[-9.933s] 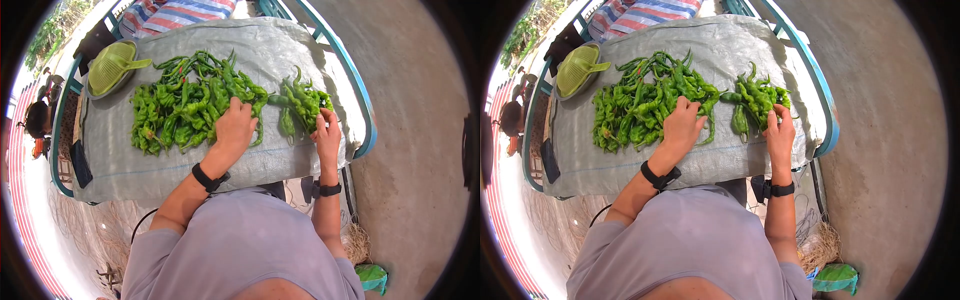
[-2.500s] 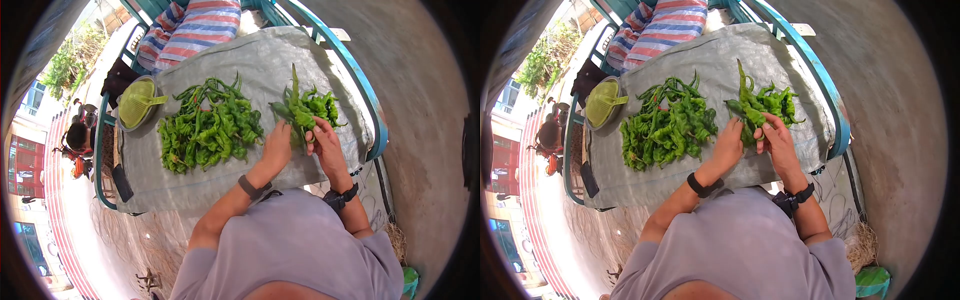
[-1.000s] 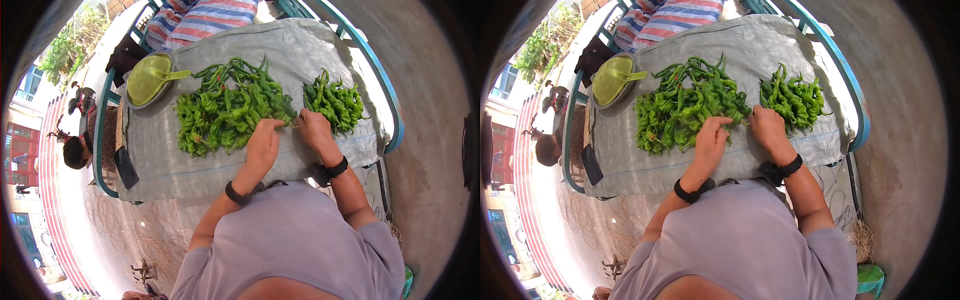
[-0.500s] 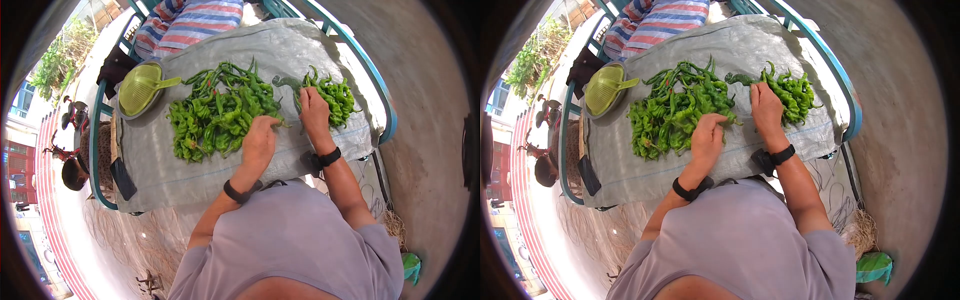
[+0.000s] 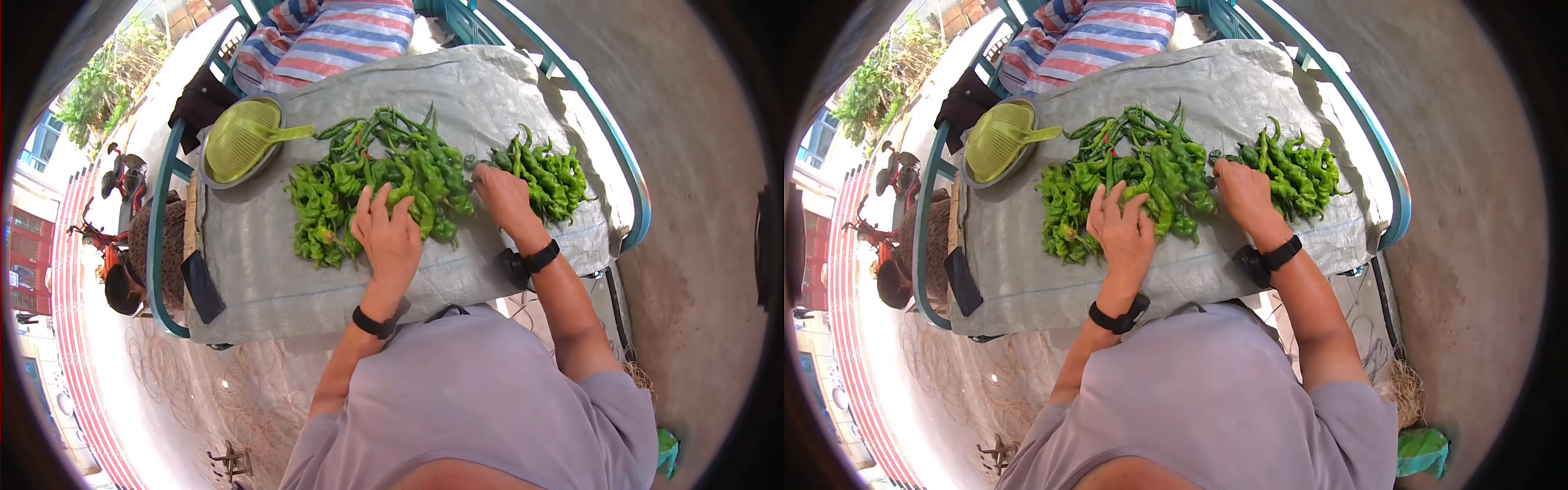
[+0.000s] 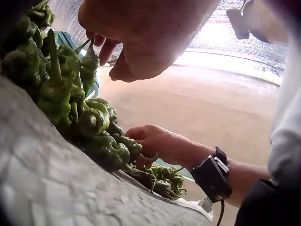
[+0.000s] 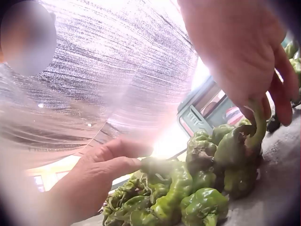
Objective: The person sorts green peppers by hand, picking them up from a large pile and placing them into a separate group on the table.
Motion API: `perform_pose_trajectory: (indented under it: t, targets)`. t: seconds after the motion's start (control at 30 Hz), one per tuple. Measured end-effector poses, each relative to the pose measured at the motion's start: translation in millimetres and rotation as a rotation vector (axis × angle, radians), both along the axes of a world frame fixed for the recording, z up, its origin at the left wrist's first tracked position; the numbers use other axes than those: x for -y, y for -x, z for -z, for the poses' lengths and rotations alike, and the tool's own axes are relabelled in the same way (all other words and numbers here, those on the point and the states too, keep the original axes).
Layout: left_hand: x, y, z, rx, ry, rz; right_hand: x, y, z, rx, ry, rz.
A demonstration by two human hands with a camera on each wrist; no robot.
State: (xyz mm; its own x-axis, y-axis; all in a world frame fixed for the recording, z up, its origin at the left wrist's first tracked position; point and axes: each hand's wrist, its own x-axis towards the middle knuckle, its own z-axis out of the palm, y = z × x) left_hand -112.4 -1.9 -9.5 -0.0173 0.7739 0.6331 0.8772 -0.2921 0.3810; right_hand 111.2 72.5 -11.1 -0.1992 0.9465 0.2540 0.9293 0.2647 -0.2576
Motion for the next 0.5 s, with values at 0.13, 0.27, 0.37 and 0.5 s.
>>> perform_pose_trajectory:
  t: [0.13, 0.27, 0.37, 0.5]
  targets:
    - [-1, 10, 6, -0.008, 0.060, 0.008, 16, -4, -17, -0.043, -0.027, 0.015]
    - [-5, 15, 19, 0.003, 0.108, 0.045, 27, -5, -25, -0.505, 0.110, 0.124]
    - [-6, 13, 22, -0.024, 0.117, 0.050, 31, -9, -28, -1.045, 0.380, 0.151]
    - [-8, 17, 27, -0.044, 0.137, 0.058, 39, -14, -14, -1.526, 0.386, 0.108]
